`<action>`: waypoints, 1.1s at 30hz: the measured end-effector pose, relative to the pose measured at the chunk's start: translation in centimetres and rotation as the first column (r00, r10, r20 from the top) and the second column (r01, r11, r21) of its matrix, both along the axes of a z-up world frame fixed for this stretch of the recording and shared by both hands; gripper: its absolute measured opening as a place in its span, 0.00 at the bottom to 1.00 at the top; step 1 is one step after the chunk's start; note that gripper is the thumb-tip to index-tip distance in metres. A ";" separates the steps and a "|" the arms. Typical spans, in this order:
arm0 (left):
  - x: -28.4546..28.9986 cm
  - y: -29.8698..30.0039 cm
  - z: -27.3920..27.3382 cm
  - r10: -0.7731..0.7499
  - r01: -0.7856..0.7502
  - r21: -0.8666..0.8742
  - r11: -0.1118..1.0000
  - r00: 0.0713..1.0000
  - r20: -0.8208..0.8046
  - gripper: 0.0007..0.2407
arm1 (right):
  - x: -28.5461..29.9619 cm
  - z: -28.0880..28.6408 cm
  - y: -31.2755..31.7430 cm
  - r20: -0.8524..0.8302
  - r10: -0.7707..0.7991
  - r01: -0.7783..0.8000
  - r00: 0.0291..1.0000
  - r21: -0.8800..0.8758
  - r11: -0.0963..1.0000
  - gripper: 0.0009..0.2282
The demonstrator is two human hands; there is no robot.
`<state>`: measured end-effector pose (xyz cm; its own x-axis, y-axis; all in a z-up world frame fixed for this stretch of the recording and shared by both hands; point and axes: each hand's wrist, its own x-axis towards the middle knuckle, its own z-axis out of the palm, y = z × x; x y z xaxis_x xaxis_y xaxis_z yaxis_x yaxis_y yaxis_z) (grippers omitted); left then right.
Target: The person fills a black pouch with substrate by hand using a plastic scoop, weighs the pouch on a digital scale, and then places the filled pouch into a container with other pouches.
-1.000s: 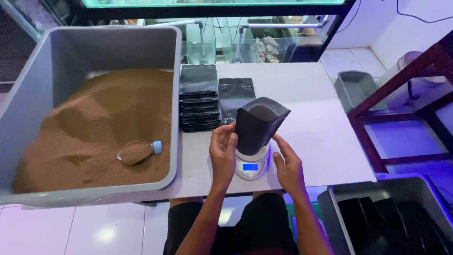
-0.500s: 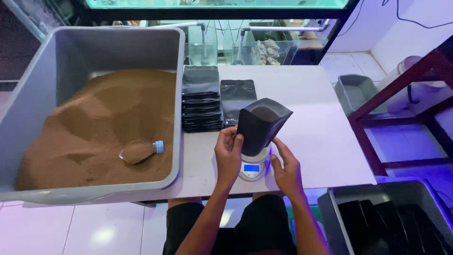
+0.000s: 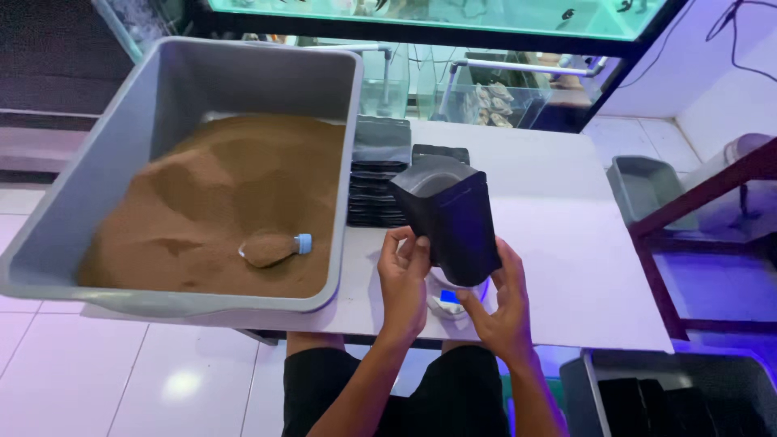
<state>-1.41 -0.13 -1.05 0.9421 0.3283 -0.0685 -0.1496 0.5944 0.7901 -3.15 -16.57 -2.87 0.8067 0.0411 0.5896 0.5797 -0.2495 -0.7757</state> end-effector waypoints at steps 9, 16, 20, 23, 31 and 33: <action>-2.7 2.0 3.7 0.008 0.002 -0.318 0.948 0.999 0.031 0.11 | 0.0 1.0 2.8 -0.080 -0.086 0.083 0.993 -0.037 0.996 0.50; -4.1 2.5 4.7 0.074 -0.031 -0.368 0.929 0.992 0.101 0.18 | -0.5 6.3 4.5 0.058 0.102 -0.104 0.993 0.027 0.994 0.51; -5.2 3.4 6.0 0.084 -0.040 -0.344 0.938 0.990 0.113 0.23 | 0.2 7.7 4.8 0.085 0.139 -0.141 0.987 0.016 0.990 0.46; -5.8 4.0 6.5 0.090 -0.050 -0.315 0.948 0.990 0.113 0.23 | 0.4 9.8 5.6 0.061 0.143 -0.140 0.988 -0.050 0.989 0.45; -6.3 5.0 7.4 0.093 -0.053 -0.298 0.953 0.988 0.122 0.25 | 1.3 13.2 7.0 0.063 0.099 -0.078 0.993 -0.281 0.957 0.43; -6.5 5.3 7.9 0.085 -0.041 -0.269 0.962 0.985 0.152 0.24 | 1.6 13.6 7.1 0.062 0.105 -0.080 0.993 -0.324 0.943 0.45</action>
<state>-7.91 5.13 6.82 0.9258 0.3780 -0.0107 -0.3053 0.7639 0.5685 -1.56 -9.52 10.74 0.7428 0.3106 0.5931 0.6670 -0.4200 -0.6154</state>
